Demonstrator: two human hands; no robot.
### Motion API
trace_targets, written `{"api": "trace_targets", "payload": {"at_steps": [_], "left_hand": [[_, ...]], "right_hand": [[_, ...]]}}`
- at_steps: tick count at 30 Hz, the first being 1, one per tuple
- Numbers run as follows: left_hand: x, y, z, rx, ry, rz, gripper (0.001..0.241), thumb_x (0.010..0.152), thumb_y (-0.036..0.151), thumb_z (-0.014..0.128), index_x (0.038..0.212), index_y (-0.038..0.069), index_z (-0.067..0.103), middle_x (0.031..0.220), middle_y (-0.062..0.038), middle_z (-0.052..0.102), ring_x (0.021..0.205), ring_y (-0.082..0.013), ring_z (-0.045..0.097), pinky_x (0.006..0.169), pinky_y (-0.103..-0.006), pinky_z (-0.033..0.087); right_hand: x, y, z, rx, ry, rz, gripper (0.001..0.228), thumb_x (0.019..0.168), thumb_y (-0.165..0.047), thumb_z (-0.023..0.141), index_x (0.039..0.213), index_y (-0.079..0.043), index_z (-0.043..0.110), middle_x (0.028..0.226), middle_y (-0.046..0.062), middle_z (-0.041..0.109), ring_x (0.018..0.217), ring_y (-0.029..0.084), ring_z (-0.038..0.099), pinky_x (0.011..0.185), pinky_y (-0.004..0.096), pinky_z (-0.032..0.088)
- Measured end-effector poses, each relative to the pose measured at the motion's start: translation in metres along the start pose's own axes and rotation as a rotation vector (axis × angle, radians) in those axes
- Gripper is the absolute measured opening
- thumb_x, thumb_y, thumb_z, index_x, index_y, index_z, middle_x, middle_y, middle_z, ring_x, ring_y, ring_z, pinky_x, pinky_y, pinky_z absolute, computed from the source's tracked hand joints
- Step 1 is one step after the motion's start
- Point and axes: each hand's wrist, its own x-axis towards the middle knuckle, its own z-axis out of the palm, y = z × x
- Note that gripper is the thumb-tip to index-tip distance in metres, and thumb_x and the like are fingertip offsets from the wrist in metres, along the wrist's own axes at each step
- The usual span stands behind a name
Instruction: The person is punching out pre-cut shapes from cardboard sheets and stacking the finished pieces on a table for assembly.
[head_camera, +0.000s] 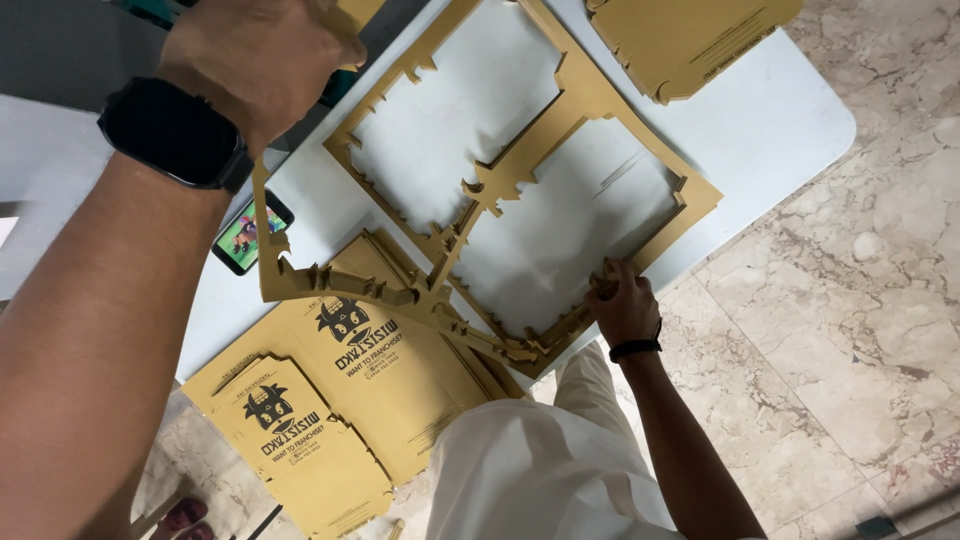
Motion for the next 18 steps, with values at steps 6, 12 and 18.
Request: {"api": "trace_targets", "payload": {"at_steps": [6,12,18], "left_hand": [[0.004,0.002,0.002,0.068,0.038,0.012,0.049,0.093,0.020,0.063,0.136,0.043,0.061,0.133,0.004,0.060,0.116,-0.0212,0.065,0.059,-0.0331,0.070],[0.016,0.009,0.018,0.076,0.142,0.022,0.043,0.091,0.024,0.064,0.127,0.049,0.066,0.137,0.005,0.062,0.098,-0.0212,0.073,0.054,-0.0344,0.065],[0.026,0.008,0.026,-0.029,0.136,0.027,0.044,0.088,0.021,0.065,0.126,0.044,0.070,0.140,0.000,0.064,0.090,-0.0266,0.077,0.057,-0.0406,0.067]], "right_hand": [[0.000,-0.012,-0.013,0.046,0.025,0.018,0.060,0.075,-0.034,0.077,0.133,-0.027,0.062,0.111,0.022,0.066,0.092,0.047,0.068,0.070,0.059,0.057],[0.005,-0.005,-0.008,0.037,-0.015,0.021,0.063,0.077,-0.032,0.076,0.137,-0.026,0.060,0.113,0.023,0.065,0.092,0.046,0.068,0.071,0.058,0.058],[0.008,-0.006,-0.005,0.043,-0.038,0.051,0.060,0.079,-0.032,0.073,0.137,-0.028,0.058,0.112,0.023,0.064,0.092,0.048,0.067,0.074,0.059,0.056]]}}
